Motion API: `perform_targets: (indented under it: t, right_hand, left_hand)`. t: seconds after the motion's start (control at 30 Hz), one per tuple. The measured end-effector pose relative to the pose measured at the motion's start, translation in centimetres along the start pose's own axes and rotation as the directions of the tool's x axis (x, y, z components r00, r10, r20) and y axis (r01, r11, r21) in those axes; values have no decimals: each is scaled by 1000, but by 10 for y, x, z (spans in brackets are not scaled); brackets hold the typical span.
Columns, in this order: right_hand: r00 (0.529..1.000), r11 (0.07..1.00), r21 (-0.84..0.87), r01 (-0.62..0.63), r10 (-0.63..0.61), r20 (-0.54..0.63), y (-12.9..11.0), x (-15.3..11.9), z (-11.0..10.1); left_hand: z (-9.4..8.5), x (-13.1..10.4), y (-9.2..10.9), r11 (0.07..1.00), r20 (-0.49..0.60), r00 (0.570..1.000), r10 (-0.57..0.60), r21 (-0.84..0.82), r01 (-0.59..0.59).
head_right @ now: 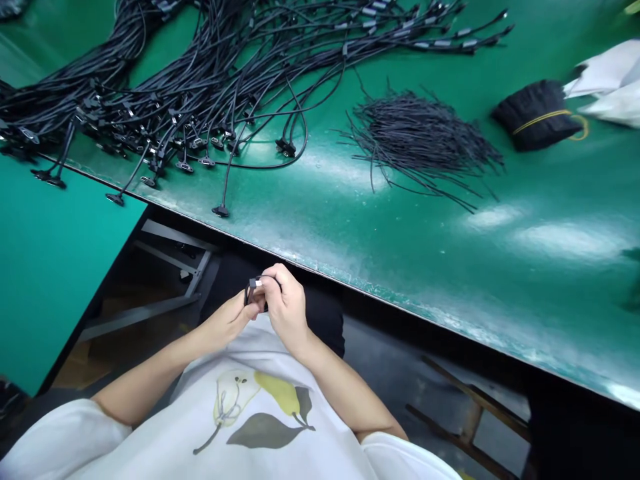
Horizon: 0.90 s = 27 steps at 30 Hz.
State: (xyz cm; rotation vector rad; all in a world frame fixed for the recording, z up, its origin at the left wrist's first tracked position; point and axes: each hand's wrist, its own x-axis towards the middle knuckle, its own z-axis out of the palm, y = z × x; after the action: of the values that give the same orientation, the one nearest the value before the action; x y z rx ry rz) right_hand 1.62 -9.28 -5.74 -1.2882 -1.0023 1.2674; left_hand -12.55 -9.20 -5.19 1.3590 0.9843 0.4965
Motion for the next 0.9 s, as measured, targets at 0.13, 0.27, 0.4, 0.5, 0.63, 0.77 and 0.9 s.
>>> perform_targets:
  t: [0.13, 0.27, 0.4, 0.5, 0.63, 0.77, 0.9]
  right_hand:
    - [999, 999, 24, 46, -46, 2, 0, -1, 3]
    - [912, 859, 326, -395, 324, 252, -6, 1, 1]
    - [837, 679, 503, -535, 345, 424, -20, 14, -8]
    - [807, 622, 542, -564, 278, 521, -31, 22, -13]
    - [798, 661, 504, -556, 256, 545, -37, 25, -8]
    - [838, 759, 435, -484, 260, 480, -33, 27, -9]
    - [959, 980, 65, 191, -200, 201, -37, 26, -36]
  left_hand:
    - [0, 10, -12, 998, 112, 994, -4, -64, 11]
    - [6, 4, -26, 948, 312, 941, -130, -240, 211]
    - [21, -7, -18, 619, 518, 848, -112, -632, 467]
    - [25, -8, -6, 448, 460, 880, -120, -766, 461]
    - [23, -4, 1, 454, 460, 875, -150, -754, 474]
    - [21, -3, 4, 401, 434, 883, -181, -787, 469]
    - [16, -2, 9, 525, 283, 933, -223, -771, 360]
